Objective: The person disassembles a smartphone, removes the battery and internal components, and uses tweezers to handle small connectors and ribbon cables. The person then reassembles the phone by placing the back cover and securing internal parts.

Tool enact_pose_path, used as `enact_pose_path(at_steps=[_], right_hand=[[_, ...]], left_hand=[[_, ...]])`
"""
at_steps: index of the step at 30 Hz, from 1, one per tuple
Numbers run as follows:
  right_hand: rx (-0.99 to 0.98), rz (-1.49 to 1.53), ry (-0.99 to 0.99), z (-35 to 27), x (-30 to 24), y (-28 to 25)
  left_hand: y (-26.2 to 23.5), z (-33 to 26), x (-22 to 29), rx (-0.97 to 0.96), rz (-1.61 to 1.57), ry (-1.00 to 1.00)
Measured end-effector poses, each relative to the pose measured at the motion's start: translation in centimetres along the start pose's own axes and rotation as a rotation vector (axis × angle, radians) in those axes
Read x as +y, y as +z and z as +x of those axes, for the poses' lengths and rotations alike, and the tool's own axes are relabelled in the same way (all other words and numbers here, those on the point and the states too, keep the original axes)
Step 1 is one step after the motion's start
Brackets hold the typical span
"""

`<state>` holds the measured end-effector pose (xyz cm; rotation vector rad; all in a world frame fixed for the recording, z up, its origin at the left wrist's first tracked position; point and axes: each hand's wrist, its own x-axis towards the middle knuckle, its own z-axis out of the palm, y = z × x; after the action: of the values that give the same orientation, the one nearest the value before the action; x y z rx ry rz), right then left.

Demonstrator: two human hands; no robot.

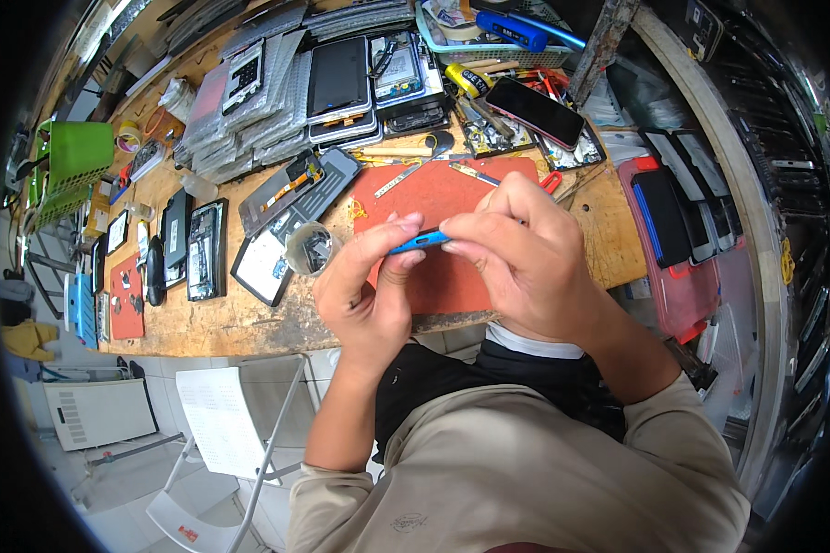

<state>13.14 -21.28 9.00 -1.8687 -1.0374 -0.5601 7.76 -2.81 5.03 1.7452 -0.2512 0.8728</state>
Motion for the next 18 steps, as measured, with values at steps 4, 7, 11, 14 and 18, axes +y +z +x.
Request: enact_pose_path(at_steps=[4,7,11,14,18], right_hand=[[0.003,0.028,-0.013,0.0,0.2,0.4],[0.066,-0.023,-0.077,0.3,0.1,0.9],[0.182,0.080,0.028,0.5,0.5,1.7],[0.001,0.095,0.068,-0.1,1.7,0.4],[-0.279,-0.041,0.085,-1.2,3.0,-0.8]], left_hand=[[-1.6,1.7,0.2,-0.126,0.278,0.179],[-2.1,1.7,0.6,-0.194,0.224,0.124],[-2.2,0.8,-0.5,-0.009,-0.087,-0.122],[-1.9,-0.6,-1.9,0.080,-0.663,-0.389],[-1.9,-2.4,-2.9,-0.073,-0.189,-0.511]])
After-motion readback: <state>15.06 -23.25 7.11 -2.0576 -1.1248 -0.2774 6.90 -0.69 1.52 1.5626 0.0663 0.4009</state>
